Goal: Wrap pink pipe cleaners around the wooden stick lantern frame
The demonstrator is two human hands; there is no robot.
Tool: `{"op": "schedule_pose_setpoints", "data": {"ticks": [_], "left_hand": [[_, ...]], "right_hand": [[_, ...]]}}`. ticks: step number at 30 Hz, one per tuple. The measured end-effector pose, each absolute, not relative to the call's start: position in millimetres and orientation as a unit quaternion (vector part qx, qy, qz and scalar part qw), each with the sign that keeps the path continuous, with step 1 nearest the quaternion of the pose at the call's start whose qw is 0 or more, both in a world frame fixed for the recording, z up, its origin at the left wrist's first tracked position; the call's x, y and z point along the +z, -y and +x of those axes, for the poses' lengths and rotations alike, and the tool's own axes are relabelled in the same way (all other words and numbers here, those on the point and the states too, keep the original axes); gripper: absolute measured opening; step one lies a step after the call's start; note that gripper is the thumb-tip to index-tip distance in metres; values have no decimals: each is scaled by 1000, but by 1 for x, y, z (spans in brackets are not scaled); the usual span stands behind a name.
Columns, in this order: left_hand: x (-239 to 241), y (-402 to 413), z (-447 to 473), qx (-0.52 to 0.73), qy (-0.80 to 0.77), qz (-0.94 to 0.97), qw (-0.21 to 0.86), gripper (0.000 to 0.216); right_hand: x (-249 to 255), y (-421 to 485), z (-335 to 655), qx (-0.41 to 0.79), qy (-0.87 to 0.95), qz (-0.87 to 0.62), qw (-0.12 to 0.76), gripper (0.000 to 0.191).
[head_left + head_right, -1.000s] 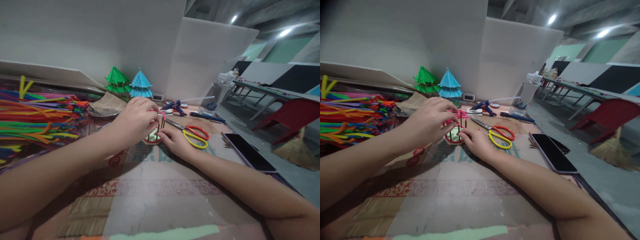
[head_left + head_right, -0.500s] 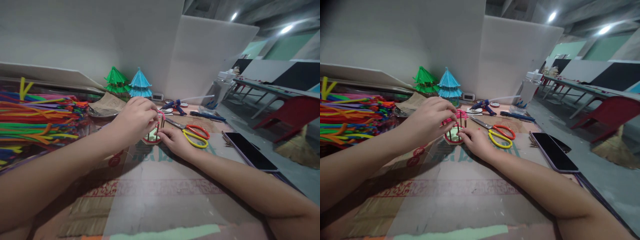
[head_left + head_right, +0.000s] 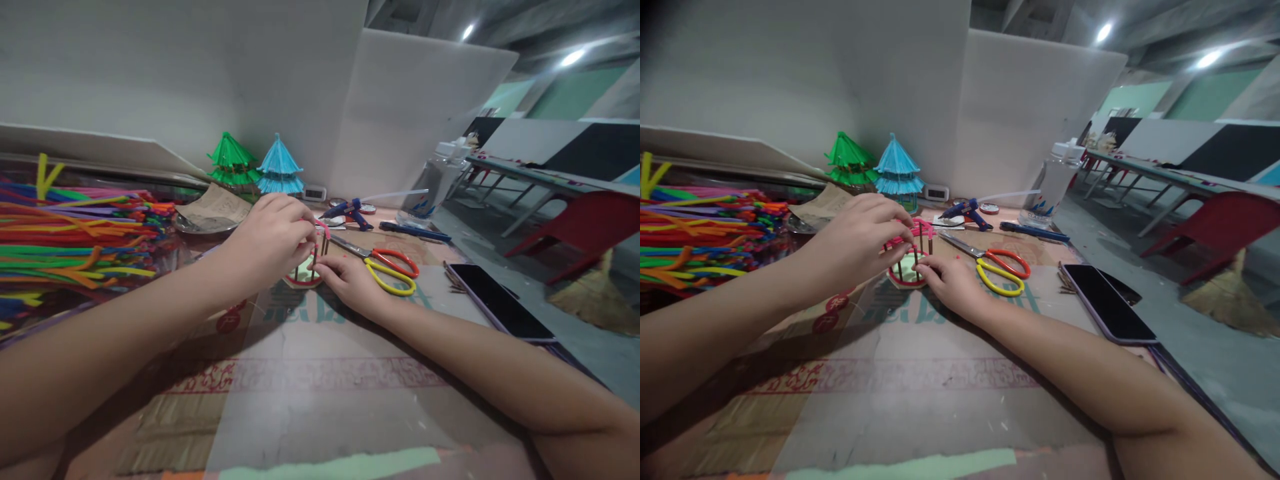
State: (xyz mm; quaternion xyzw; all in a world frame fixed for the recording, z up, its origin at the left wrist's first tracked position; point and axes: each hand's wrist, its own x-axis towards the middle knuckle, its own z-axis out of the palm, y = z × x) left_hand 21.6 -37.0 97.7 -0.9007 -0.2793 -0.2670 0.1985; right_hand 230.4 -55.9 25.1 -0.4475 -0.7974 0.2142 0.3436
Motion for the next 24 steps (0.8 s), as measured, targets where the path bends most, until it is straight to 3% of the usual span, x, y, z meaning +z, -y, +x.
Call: {"op": "schedule_pose_setpoints", "data": {"ticks": [11, 19, 24], "left_hand": [[106, 38, 16, -267, 279, -909, 157, 24], [137, 34, -9, -266, 333, -900, 87, 31], [133, 30, -11, -257, 340, -903, 52, 31]], "right_hand": [[26, 59, 231, 216, 793, -461, 334, 29], [27, 59, 237, 207, 749, -467, 422, 32], [27, 59, 239, 206, 753, -453, 431, 31]]}}
